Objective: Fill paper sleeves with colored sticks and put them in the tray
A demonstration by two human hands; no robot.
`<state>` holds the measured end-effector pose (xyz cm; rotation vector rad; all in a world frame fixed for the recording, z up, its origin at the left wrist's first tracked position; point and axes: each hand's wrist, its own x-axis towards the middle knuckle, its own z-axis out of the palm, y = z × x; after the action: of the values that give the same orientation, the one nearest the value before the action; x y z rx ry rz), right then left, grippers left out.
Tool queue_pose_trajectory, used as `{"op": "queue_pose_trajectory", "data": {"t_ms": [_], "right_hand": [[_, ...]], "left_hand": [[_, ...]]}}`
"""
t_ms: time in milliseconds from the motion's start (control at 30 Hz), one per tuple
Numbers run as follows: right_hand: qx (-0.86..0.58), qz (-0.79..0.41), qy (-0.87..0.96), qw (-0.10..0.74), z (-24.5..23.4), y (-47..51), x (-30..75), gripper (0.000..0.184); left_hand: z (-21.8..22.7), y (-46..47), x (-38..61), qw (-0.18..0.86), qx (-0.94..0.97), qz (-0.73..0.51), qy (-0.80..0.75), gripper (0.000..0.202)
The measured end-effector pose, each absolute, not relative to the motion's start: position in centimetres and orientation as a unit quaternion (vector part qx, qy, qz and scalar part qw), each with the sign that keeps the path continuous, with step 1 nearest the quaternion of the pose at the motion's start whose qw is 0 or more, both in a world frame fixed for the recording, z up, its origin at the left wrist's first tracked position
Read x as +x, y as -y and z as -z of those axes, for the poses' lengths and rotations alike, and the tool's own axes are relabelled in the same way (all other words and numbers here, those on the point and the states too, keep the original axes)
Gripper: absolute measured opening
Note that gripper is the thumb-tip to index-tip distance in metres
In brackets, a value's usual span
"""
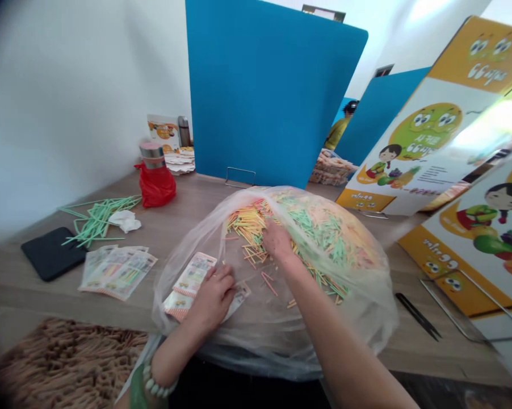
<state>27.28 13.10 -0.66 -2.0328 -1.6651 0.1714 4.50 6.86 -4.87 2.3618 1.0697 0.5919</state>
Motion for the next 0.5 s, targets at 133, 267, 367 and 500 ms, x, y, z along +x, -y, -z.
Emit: {"op": "queue_pose_trajectory", "data": {"t_ms": [133,267,367,500], "right_hand": [[-0.743,-0.1,0.575,0.328,0.2,-9.9,28.1,0.012],[-0.673,-0.211,0.52,0.482,0.4,-6.3,27.2,0.012],[-0.599,-0.317,0.455,0.577,1.6,-3.9,25.6,0.008],[-0.602,-0.343,0.456,0.558,3.8,-2.1,23.8,0.016]], "left_hand": [[3.5,-5.8,4.4,0.254,0.841,-0.285,-0.383,0.019],[1.9,-5.3,4.2,0.457,0.729,-0.328,-0.389,0.013],[0.9,-5.1,4.4,0.605,0.633,-0.323,-0.36,0.024],[0.2,-4.6,6.1,0.48,0.747,-0.352,-0.296,0.008]]}}
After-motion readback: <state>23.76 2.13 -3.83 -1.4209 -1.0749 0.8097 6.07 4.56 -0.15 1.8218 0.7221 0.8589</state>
